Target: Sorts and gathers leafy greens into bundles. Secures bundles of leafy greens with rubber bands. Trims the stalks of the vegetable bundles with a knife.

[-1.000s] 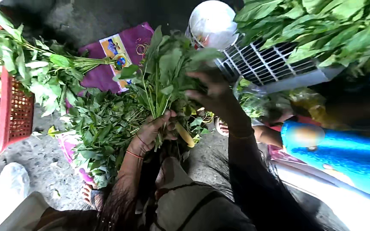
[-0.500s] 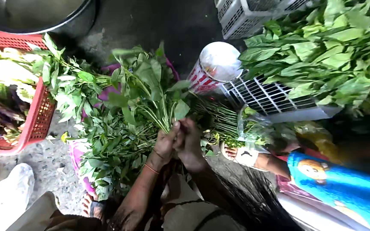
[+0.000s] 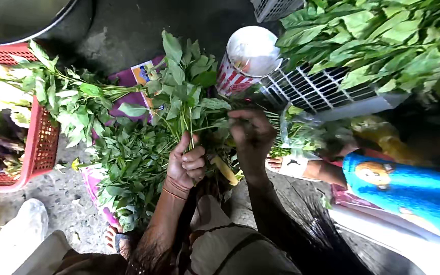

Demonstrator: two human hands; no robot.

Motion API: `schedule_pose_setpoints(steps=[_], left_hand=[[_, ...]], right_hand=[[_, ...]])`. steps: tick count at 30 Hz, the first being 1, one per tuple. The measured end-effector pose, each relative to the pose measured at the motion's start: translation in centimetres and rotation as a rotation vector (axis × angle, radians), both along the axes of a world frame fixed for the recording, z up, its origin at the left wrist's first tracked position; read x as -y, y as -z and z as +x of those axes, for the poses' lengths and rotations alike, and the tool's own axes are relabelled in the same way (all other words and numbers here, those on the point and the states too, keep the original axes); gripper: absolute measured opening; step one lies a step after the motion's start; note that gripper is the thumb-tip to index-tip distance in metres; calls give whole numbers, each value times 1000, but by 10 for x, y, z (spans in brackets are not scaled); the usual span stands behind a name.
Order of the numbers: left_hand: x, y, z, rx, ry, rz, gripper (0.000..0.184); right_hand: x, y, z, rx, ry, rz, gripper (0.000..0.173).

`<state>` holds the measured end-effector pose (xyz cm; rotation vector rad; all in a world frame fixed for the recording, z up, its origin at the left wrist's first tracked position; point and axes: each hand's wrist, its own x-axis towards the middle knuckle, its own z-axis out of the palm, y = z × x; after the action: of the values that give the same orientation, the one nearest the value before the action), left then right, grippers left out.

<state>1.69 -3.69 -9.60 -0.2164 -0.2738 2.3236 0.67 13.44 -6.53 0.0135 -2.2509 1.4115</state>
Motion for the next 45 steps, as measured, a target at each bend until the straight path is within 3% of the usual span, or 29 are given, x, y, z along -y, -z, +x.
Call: schedule_pose_setpoints(steps=[3,6,9,10,13,15,20,24,27,33,38,41,45], left_hand=[[-2,-1,1,-8,8,-1,35],[-1,0,2,-14,21,-12,35],[-3,1,3,5,60,-10,37],[-4,1,4,15,71,-6,37],[-7,-1,5,22,76,-3,36],[-6,0,5,11,68,-2,37],[-2,1,3,-16,67,-30,41],[-1,0,6,0,91,-20,41],[-2,1,9,20,90,31,39],[2,3,10,-13,100,18,40],[13,0,2,-108,134,-155,59],[21,-5,-5,-174,153,-488,63],[19,-10,-9,-133,115,-976,49]], right_hand=[[3,-1,-4,50,42,41,24],[4,-6,-9,11,127,152,41],[4,-12,-18,28,54,308,58],[4,-12,-20,45,28,338,56],[2,-9,-21,51,-31,318,20],[2,-11,-18,61,-62,301,14],[4,-5,-9,169,-149,272,18],[4,-1,1,168,-93,284,22],[-1,-14,-2,177,-87,240,37],[-13,-5,14,299,-327,288,32],[-21,-7,19,414,-416,216,30],[-32,-11,17,494,-370,444,33],[-48,-11,17,568,-399,595,43]])
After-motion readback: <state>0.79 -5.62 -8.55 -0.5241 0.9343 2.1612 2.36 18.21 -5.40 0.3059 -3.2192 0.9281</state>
